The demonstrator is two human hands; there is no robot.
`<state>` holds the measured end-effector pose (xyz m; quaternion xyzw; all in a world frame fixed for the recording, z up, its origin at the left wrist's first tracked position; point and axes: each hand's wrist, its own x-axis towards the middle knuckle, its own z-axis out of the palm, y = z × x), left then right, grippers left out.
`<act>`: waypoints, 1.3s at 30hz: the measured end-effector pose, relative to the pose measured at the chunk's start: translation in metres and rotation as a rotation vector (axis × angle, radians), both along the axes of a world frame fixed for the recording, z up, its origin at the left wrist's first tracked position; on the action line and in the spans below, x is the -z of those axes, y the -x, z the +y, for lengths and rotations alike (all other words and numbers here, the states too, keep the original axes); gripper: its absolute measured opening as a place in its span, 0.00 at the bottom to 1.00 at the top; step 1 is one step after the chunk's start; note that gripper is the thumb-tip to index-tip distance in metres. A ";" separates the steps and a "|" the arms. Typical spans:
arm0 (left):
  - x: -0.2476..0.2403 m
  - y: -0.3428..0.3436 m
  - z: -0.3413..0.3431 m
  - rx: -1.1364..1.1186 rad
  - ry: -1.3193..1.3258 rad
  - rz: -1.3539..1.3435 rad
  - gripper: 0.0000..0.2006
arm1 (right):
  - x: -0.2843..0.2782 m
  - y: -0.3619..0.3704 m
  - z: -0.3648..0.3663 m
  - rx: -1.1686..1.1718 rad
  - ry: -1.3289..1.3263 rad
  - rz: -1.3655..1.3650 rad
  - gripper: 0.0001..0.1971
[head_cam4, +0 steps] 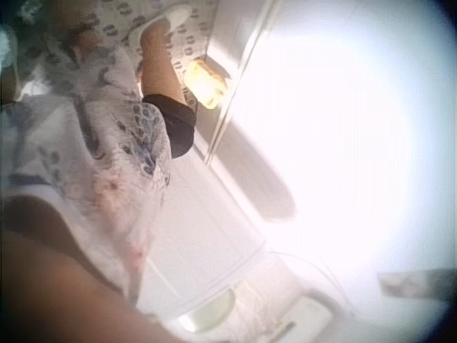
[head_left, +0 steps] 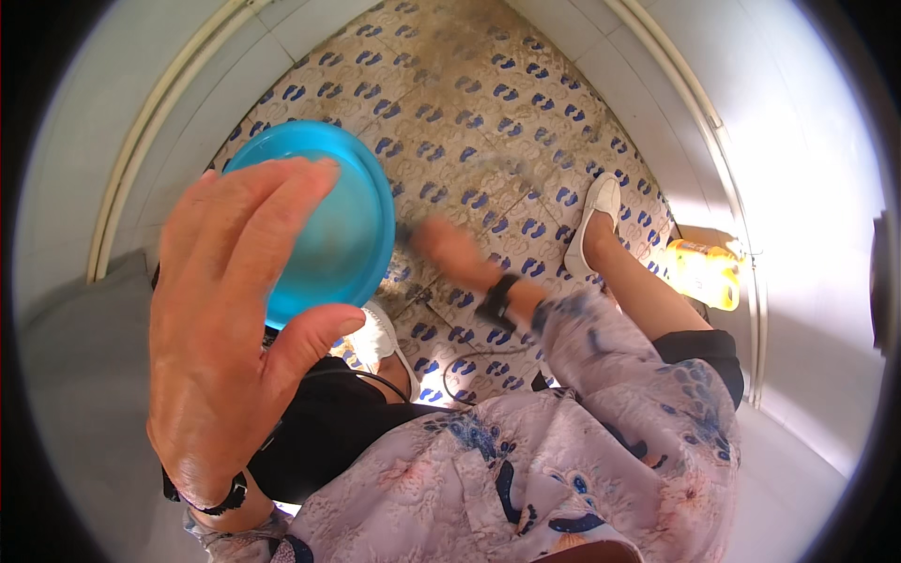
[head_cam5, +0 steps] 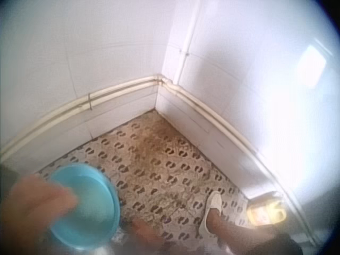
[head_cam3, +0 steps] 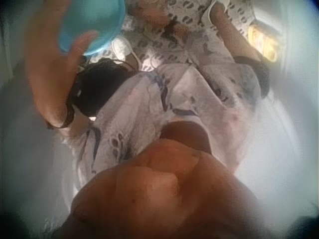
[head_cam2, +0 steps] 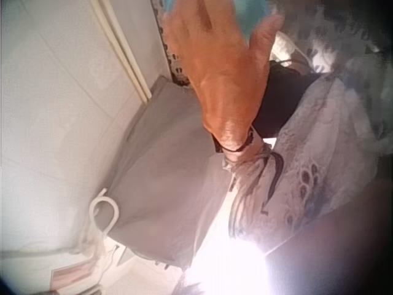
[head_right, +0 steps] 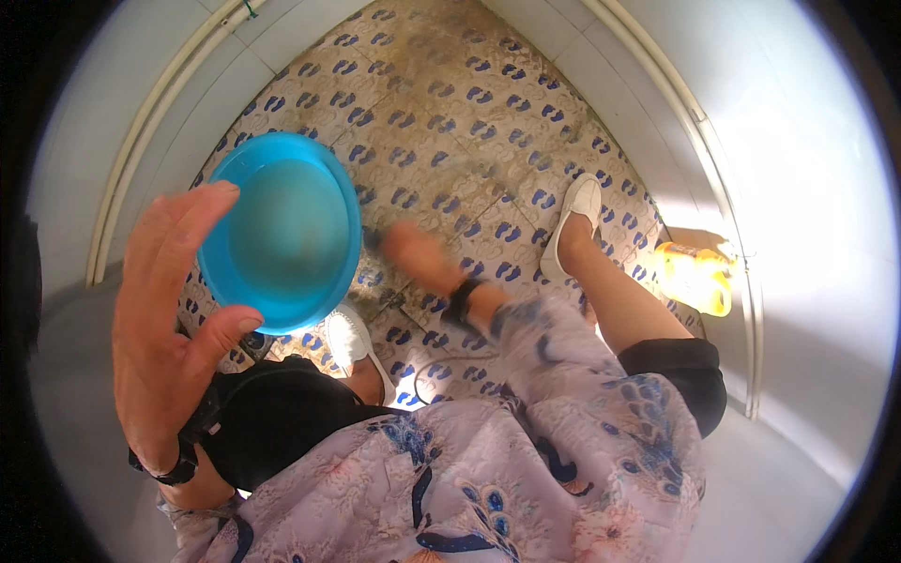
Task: The person scrubs a tiled floor using a hand brush. They pour water from a blue plastic bowl onto the tiles and then use the brush to scrub the surface.
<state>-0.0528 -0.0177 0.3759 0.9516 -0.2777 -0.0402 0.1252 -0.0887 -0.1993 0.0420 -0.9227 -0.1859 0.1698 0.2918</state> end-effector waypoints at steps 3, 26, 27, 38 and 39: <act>0.003 -0.005 -0.009 0.021 0.001 0.043 0.32 | 0.031 0.064 0.037 -0.472 -0.207 -0.281 0.10; -0.002 0.000 -0.009 -0.011 -0.046 0.041 0.32 | 0.029 -0.040 0.026 -0.206 -0.075 -0.413 0.08; -0.001 -0.002 -0.010 -0.035 -0.062 0.061 0.32 | 0.026 -0.053 0.016 -0.237 -0.056 -0.385 0.08; 0.001 -0.005 -0.011 -0.032 -0.058 0.095 0.32 | 0.041 -0.139 -0.218 0.530 0.384 -0.166 0.11; 0.001 -0.003 -0.010 -0.042 -0.052 0.100 0.32 | 0.032 -0.135 -0.233 0.688 0.103 -0.139 0.11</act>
